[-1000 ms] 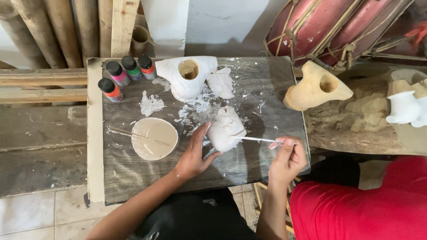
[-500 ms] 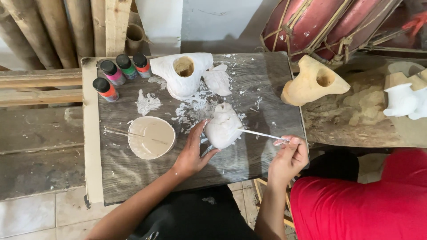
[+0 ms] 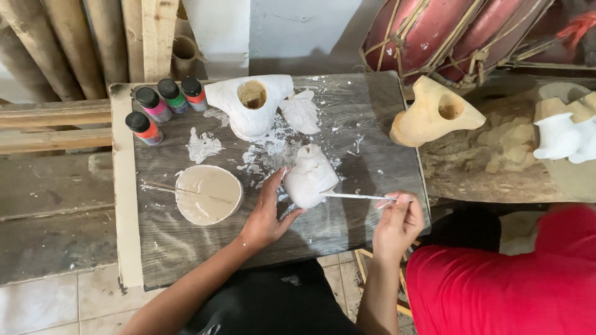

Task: Applying a white coating material to a small figurine using a wooden stick

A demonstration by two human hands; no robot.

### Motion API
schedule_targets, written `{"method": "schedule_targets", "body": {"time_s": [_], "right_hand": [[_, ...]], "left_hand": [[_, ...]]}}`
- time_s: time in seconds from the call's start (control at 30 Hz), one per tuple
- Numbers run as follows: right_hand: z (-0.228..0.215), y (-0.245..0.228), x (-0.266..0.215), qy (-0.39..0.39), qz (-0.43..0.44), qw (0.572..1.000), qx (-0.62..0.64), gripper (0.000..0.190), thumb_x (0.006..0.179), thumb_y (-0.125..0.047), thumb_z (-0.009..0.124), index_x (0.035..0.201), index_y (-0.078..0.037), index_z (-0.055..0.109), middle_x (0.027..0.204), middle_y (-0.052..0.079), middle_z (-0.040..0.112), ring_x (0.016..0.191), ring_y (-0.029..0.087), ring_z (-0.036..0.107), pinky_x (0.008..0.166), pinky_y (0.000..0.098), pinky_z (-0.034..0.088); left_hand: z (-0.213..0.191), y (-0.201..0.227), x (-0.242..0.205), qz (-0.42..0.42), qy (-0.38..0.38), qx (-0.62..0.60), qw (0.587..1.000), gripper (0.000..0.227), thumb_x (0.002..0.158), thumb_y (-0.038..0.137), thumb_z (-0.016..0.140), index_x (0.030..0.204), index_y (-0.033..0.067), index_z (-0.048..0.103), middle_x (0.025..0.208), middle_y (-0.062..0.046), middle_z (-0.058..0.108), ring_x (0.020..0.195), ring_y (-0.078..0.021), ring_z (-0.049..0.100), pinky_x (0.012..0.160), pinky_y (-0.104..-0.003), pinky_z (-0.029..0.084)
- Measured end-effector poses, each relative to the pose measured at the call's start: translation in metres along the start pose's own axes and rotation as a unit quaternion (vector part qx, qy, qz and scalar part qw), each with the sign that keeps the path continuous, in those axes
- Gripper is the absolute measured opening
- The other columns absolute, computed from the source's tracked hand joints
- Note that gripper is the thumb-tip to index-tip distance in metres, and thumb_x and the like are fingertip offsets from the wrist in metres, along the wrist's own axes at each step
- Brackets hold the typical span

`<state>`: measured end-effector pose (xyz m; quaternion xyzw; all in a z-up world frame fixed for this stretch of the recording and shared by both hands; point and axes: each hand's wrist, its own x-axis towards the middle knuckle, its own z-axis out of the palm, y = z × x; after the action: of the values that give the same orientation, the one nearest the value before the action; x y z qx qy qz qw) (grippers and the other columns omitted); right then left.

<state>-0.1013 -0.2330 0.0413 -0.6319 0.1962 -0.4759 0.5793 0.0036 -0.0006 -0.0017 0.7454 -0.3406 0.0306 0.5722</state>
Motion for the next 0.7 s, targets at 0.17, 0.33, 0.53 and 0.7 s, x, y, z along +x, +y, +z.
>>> {"method": "schedule_targets", "body": {"time_s": [0.17,0.33,0.53,0.7], "right_hand": [[0.004,0.005,0.010,0.022,-0.012,1.000,-0.004,0.022,0.114,-0.006,0.047,0.094,-0.002,0.055,0.085,0.013,0.058,0.063,0.013,0.058,0.064,0.0251,0.056],[0.003,0.011,0.017,0.017,-0.011,1.000,0.012,0.023,0.114,-0.008,0.045,0.094,-0.004,0.055,0.085,0.013,0.057,0.060,0.013,0.059,0.062,0.0228,0.056],[0.005,0.014,0.030,0.023,-0.031,0.999,0.005,0.021,0.114,-0.006,0.044,0.096,-0.002,0.055,0.087,0.014,0.059,0.063,0.013,0.058,0.064,0.0248,0.056],[0.011,0.007,0.031,-0.019,-0.021,1.000,-0.013,0.024,0.114,-0.006,0.045,0.094,-0.001,0.056,0.085,0.015,0.059,0.062,0.016,0.060,0.065,0.0279,0.057]], "left_hand": [[0.000,0.000,0.000,0.005,0.001,0.006,1.000,0.091,0.083,0.020,0.084,0.152,-0.0083,0.031,0.145,-0.026,0.045,0.139,-0.0436,0.047,0.119,-0.050,0.038],[0.000,0.000,0.001,0.013,0.010,0.012,1.000,0.090,0.083,0.020,0.085,0.151,-0.0090,0.032,0.145,-0.026,0.045,0.139,-0.0431,0.048,0.119,-0.048,0.038],[0.000,0.001,0.000,0.021,0.014,0.006,1.000,0.090,0.082,0.019,0.085,0.150,-0.0100,0.033,0.144,-0.027,0.047,0.138,-0.0442,0.049,0.118,-0.049,0.039],[0.002,-0.002,-0.003,0.009,0.015,0.023,1.000,0.091,0.082,0.021,0.085,0.152,-0.0077,0.033,0.144,-0.025,0.047,0.138,-0.0419,0.049,0.118,-0.048,0.039]]}}
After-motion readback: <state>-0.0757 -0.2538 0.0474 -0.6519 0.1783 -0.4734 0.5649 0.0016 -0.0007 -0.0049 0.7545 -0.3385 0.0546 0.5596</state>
